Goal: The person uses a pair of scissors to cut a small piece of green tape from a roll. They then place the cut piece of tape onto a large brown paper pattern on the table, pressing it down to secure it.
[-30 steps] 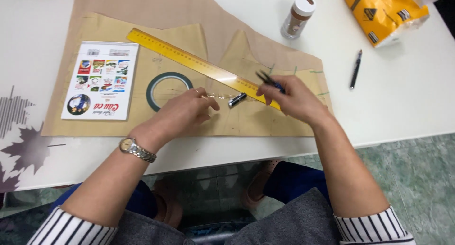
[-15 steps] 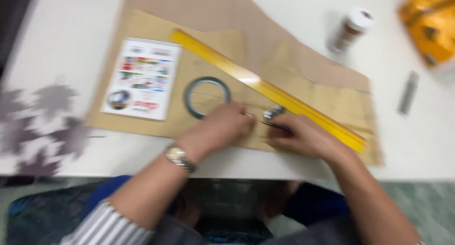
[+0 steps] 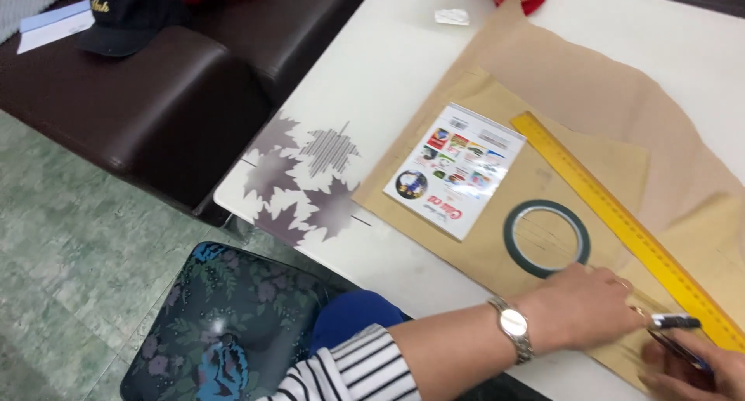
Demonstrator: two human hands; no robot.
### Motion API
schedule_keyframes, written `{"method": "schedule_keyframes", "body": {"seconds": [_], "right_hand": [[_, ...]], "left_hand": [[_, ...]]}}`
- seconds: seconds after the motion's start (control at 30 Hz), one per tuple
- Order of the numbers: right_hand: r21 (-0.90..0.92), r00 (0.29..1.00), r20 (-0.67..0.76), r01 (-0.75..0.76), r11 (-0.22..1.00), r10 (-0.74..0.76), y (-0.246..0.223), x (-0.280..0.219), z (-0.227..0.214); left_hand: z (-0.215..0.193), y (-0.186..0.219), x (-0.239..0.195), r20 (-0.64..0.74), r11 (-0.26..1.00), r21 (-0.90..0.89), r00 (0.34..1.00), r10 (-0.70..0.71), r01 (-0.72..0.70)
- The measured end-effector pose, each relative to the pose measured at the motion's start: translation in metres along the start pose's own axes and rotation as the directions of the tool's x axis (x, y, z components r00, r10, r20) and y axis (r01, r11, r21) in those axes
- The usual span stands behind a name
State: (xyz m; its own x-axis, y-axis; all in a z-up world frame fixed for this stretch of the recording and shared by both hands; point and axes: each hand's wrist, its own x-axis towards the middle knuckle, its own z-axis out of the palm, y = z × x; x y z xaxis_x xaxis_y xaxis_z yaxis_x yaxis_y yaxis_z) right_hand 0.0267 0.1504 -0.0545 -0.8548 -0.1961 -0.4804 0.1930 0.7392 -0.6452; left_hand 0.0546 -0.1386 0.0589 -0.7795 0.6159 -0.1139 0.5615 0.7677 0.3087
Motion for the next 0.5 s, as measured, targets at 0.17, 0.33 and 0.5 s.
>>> {"method": "schedule_keyframes", "body": {"seconds": [0.17,0.33,0.5], "right_hand": [[0.287,1.000,-0.021,0.008,0.958,-0.002,0.057,0.029,0.010],[-0.059,0.995,-0.046,-0.086,0.994,0.084,-0.028,-0.005,-0.003],[-0.335,0.916,0.250,0.386,0.859,-0.314,-0.081,-0.034,-0.015]], "left_hand": [[0.005,-0.004,0.003,0.006,1.000,-0.001,1.000,0.013,-0.013],[0.004,-0.007,-0.001,0.030,0.999,-0.022,0.999,0.042,-0.041],[0.046,-0.016,0.017,-0.243,0.992,-0.074,0.967,0.077,-0.098]]}}
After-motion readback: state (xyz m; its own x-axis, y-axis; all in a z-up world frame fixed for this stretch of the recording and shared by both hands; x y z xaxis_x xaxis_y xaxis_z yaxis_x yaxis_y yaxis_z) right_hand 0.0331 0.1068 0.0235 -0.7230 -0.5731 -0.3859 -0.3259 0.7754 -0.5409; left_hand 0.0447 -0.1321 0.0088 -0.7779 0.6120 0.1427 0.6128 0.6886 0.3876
